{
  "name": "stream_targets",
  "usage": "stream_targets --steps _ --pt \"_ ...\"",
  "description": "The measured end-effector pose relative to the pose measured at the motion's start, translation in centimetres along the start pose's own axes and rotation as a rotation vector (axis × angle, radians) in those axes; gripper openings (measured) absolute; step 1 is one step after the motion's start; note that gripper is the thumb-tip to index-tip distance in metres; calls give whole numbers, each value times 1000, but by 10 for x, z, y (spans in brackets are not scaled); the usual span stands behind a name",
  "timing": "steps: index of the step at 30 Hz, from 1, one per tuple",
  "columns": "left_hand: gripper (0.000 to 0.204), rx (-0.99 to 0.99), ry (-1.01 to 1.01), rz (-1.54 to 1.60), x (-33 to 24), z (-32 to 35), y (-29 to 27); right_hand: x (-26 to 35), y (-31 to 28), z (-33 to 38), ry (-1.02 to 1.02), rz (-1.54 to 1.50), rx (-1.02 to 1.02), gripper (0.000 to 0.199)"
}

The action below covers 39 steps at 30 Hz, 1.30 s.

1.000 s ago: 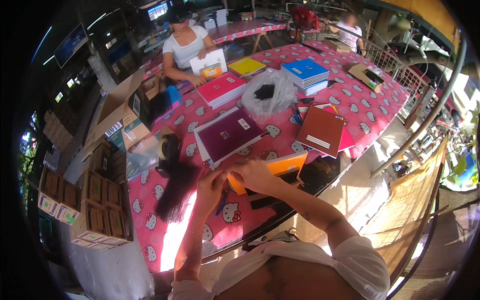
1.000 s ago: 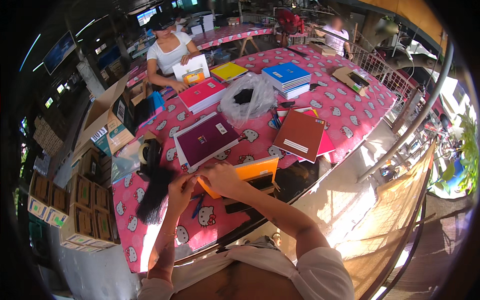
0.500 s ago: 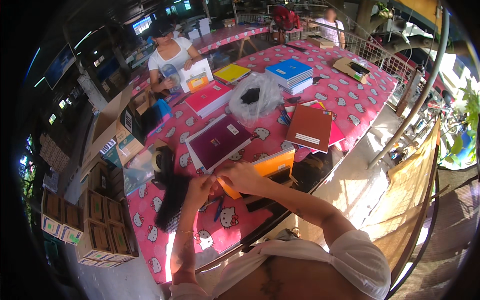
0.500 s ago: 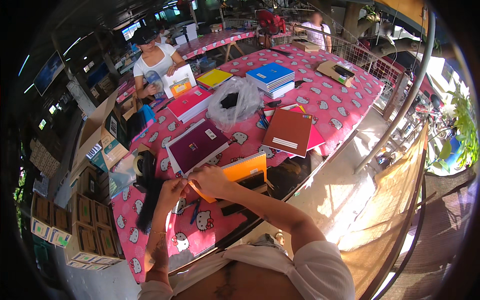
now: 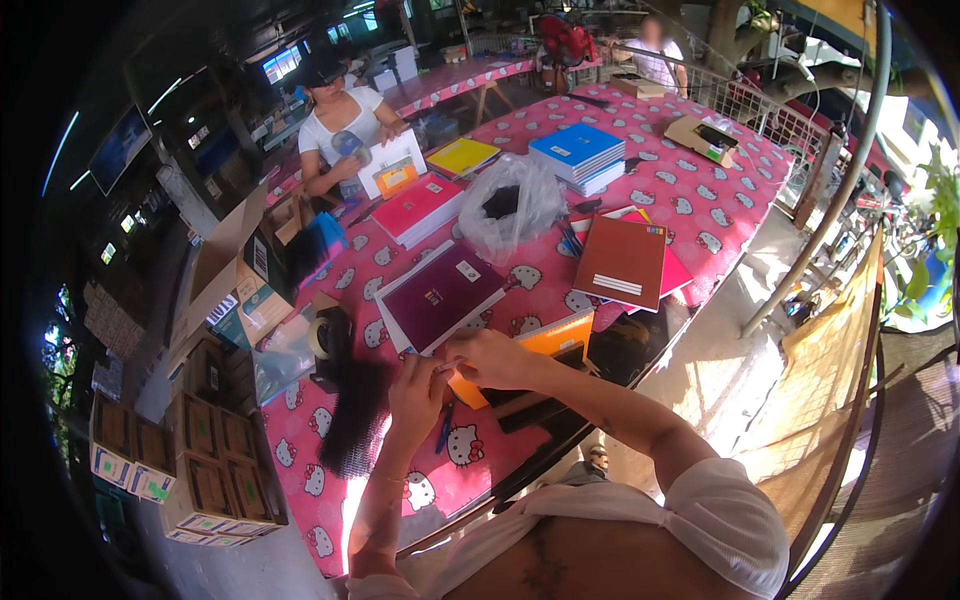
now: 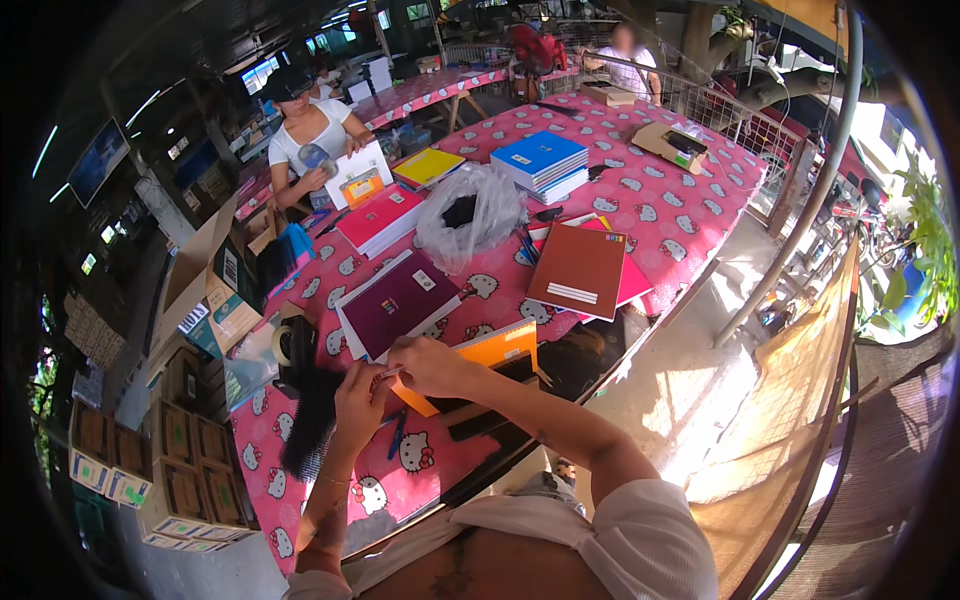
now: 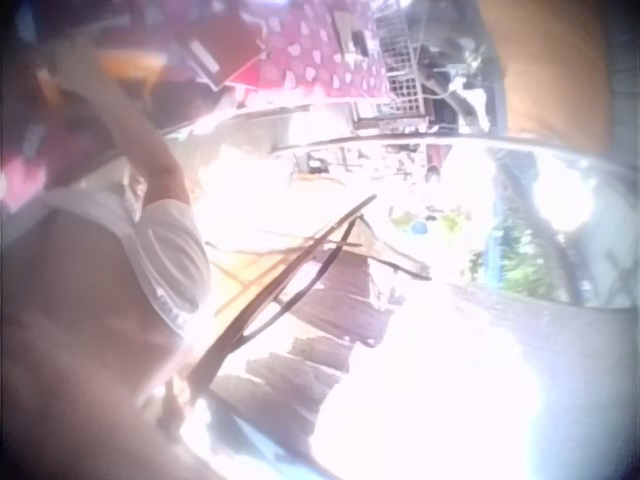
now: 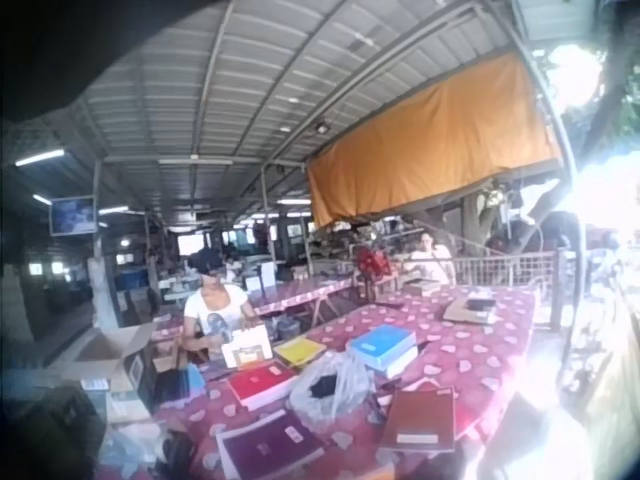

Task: The person sorts and stacks colorful spiral notebooks on a table, handling them individually and placing them into groups based on color and type.

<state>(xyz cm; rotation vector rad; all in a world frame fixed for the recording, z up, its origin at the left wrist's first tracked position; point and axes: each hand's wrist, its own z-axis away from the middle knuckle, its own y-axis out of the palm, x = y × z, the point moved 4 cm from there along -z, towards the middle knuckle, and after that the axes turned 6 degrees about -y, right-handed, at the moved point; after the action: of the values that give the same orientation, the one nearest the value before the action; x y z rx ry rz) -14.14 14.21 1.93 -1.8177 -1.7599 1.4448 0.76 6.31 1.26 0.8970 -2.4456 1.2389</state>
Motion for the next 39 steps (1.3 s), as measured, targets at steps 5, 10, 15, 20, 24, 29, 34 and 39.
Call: stream_targets --steps 5,10,15,20,24,29,34,39 --pt "18 239 -125 74 23 -4 -3 -8 2 -2 -8 -14 49 16" --pt "20 68 0 59 8 -4 -6 8 -10 2 155 174 136 16" --pt "20 77 60 -25 8 -6 2 9 -14 6 209 253 303 22" --pt "21 125 46 -107 25 -8 5 4 -24 25 -115 447 15 22" --pt "33 180 -22 -93 10 -15 14 -18 -22 30 128 370 213 24" --pt "75 -26 -6 -532 -7 6 56 -11 -22 24 207 418 312 24" --pt "80 -48 -86 -511 13 18 67 -15 -16 24 210 419 311 29" --pt "73 29 -34 -486 11 52 101 -10 -29 21 247 360 303 28"
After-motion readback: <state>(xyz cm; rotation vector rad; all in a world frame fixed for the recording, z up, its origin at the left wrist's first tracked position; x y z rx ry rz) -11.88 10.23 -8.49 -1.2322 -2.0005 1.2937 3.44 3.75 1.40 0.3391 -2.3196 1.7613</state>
